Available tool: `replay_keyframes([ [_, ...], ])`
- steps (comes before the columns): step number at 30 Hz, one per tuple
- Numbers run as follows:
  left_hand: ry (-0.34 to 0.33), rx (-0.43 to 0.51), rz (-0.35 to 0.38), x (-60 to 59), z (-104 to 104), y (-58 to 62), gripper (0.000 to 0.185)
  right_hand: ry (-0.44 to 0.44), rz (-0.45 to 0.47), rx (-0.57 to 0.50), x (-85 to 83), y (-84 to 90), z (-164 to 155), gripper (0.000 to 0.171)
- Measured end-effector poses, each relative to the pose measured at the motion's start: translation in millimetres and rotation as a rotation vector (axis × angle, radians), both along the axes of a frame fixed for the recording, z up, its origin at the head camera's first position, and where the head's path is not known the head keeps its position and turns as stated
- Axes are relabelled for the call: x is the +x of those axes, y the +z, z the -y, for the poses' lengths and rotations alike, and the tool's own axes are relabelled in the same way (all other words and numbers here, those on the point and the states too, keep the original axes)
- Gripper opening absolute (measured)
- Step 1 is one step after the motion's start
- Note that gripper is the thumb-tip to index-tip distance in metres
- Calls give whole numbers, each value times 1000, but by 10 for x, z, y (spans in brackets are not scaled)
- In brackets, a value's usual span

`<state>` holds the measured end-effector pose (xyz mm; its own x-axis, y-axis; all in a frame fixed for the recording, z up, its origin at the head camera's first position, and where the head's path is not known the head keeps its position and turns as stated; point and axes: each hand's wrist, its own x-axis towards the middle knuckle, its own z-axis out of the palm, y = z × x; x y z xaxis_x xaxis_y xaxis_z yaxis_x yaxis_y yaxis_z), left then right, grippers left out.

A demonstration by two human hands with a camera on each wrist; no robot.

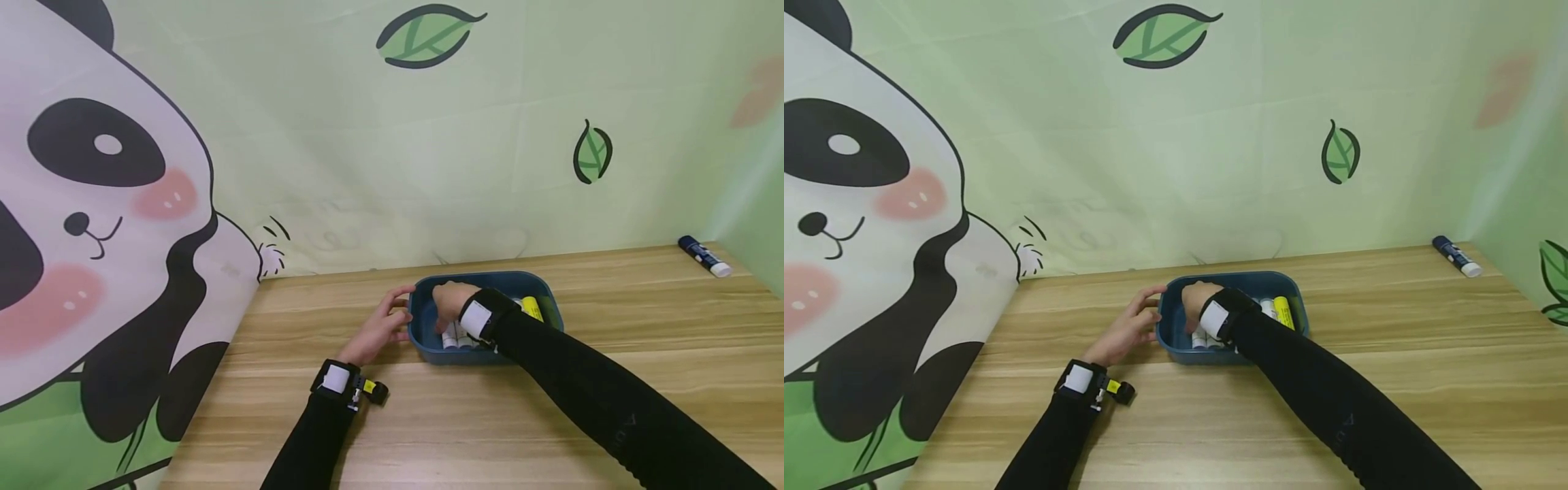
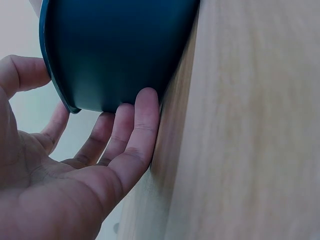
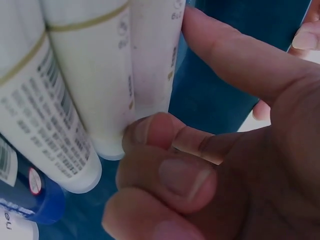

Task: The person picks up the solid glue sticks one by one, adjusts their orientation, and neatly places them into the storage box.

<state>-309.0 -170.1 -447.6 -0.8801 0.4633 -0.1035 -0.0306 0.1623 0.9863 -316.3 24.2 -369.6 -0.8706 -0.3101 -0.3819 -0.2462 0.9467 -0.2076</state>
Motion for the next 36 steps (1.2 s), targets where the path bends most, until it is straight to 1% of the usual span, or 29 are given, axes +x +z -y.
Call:
replay_keyframes([
  [8, -4, -7, 0, 7, -3, 11, 63, 5, 0, 0, -13, -9, -9, 52],
  [17, -3, -4, -2, -6, -12, -7, 63, -6, 7, -5, -31, -28, -28, 54],
  [19, -3, -3, -3, -7, -14, -6, 63, -3, 2, -7, -40, -30, -40, 54],
  [24, -2, -2, -7, -5, -18, -2, 63, 13, -9, -10, -40, -10, -63, 46],
  [27, -1, -4, -8, -2, -17, -3, 63, 19, -12, -7, -40, -2, -72, 50],
  [30, 2, -2, -7, 3, -17, 0, 63, 12, -3, -14, -48, 3, -99, 62],
  [32, 7, 4, -5, 4, -19, 0, 62, 8, 3, -29, -58, 13, -133, 66],
  [35, 15, 13, -7, 4, -24, -2, 62, 23, -6, -85, -79, 43, -231, 60],
  [36, 17, 16, -6, 3, -27, -3, 63, 26, -7, -113, -88, 60, -273, 53],
])
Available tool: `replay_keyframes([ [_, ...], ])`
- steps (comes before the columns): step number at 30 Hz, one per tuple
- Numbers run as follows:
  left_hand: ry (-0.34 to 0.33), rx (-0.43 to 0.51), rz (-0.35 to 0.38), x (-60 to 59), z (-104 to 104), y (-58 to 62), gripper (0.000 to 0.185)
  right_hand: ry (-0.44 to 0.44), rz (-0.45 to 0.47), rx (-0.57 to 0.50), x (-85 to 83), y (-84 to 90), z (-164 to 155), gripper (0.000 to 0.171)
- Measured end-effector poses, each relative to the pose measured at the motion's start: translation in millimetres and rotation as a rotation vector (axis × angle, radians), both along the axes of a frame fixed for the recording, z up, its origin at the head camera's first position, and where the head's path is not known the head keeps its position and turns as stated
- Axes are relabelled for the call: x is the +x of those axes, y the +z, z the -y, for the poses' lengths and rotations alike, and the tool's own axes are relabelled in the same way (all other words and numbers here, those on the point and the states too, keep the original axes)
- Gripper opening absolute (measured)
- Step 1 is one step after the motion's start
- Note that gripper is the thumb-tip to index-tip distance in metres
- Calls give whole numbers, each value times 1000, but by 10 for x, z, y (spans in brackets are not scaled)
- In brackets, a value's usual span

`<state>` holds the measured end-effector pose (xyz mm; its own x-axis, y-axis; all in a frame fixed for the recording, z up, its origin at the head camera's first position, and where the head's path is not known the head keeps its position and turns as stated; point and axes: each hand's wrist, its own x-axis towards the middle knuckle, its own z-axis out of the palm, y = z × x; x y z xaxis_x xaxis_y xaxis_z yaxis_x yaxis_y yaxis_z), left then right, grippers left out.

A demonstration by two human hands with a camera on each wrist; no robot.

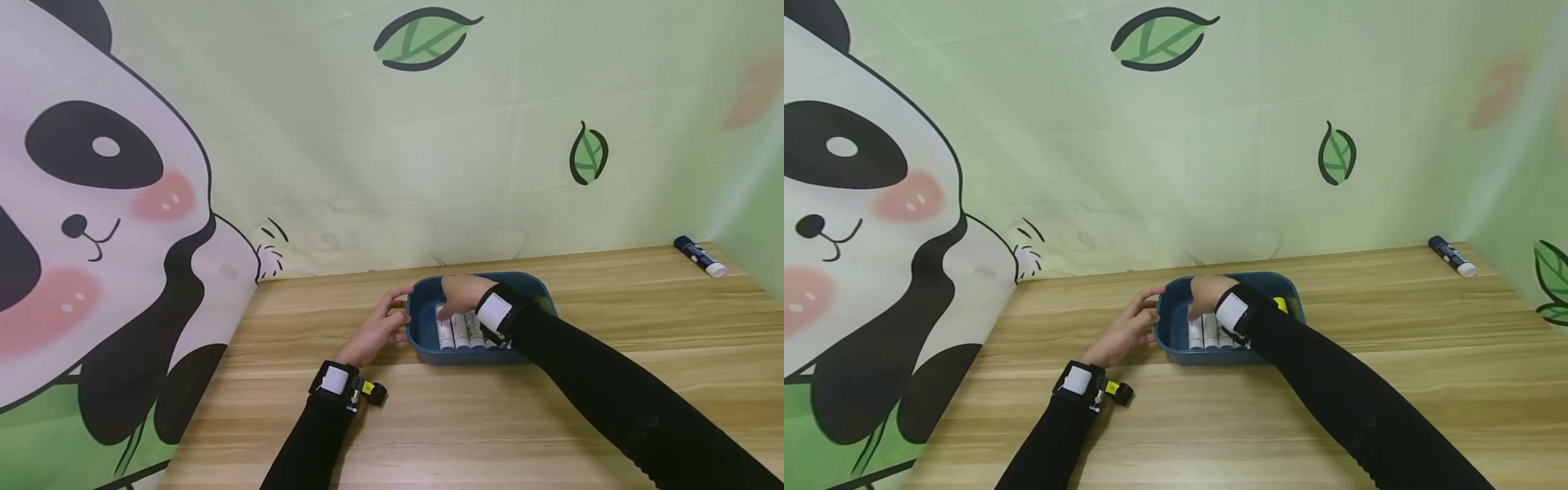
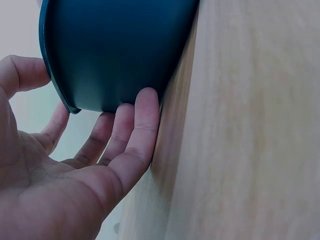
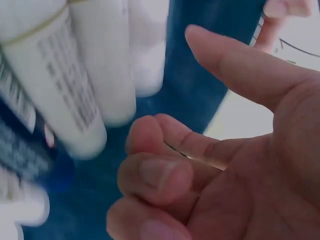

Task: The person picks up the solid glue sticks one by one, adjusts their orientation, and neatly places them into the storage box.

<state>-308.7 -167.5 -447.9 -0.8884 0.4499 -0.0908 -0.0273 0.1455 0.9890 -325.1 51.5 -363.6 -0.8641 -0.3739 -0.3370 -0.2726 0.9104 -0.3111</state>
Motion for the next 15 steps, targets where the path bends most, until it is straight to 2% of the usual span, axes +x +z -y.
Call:
replay_keyframes([
  [3, 4, 6, -2, -8, -14, 7, 63, 12, -10, -101, -37, 84, -179, 35],
  [6, 9, 9, -2, -16, -22, 12, 63, -14, -11, -165, -85, 195, -400, 28],
  [15, 12, -11, -23, -15, -6, -20, 60, -120, -95, -259, -134, 416, -1150, 33],
])
